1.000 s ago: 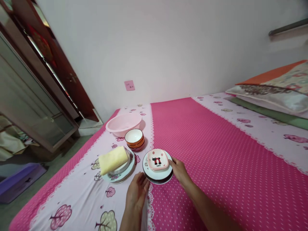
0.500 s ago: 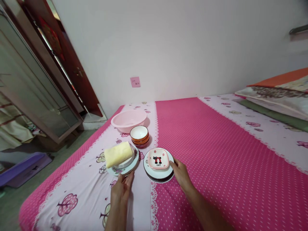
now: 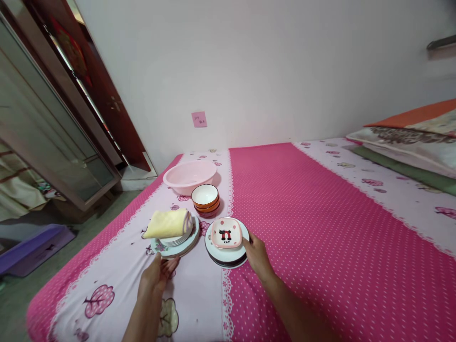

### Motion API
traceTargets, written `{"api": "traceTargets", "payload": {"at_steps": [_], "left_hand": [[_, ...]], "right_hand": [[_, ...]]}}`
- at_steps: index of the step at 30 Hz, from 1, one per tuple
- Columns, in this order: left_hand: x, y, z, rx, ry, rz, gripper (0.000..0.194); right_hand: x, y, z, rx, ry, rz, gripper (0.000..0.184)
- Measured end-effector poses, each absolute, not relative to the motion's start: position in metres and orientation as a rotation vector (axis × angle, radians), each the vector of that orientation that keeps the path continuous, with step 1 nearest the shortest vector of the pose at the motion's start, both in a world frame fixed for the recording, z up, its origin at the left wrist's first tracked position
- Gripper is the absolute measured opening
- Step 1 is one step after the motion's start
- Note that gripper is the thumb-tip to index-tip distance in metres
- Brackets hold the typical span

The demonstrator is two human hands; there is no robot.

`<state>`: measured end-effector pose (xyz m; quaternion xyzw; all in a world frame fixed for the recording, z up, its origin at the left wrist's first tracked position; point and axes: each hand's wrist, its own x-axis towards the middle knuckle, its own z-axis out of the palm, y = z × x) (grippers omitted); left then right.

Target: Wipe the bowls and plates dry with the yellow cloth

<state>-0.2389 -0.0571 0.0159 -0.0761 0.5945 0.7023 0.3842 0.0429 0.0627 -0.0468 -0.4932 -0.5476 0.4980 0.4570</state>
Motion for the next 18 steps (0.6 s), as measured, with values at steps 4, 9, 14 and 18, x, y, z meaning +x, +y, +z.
{"api": "traceTargets", "payload": {"at_steps": [4, 9, 14, 18], "left_hand": [[-0.258, -0.060, 0.014, -0.175, 1.572, 1.765, 0.017], [-0.270, -0.062, 0.014, -0.159, 1.567, 1.732, 0.014], [-0.283, -0.061, 0.020, -0.162, 1.609, 1.683, 0.014], [-0.294, -0.061, 0.026, -0.157, 1.651, 1.653, 0.016]], "right_hand": [[0.027, 0.069, -0.050, -1.200, -1.342, 1.234, 0.050], [0.004, 0.082, -0.053, -1.177, -1.316, 1.234, 0.053], [-0.009, 0.093, -0.054, -1.134, -1.359, 1.257, 0.041], [-0.019, 0.102, -0.054, -1.091, -1.401, 1.286, 0.039]]}}
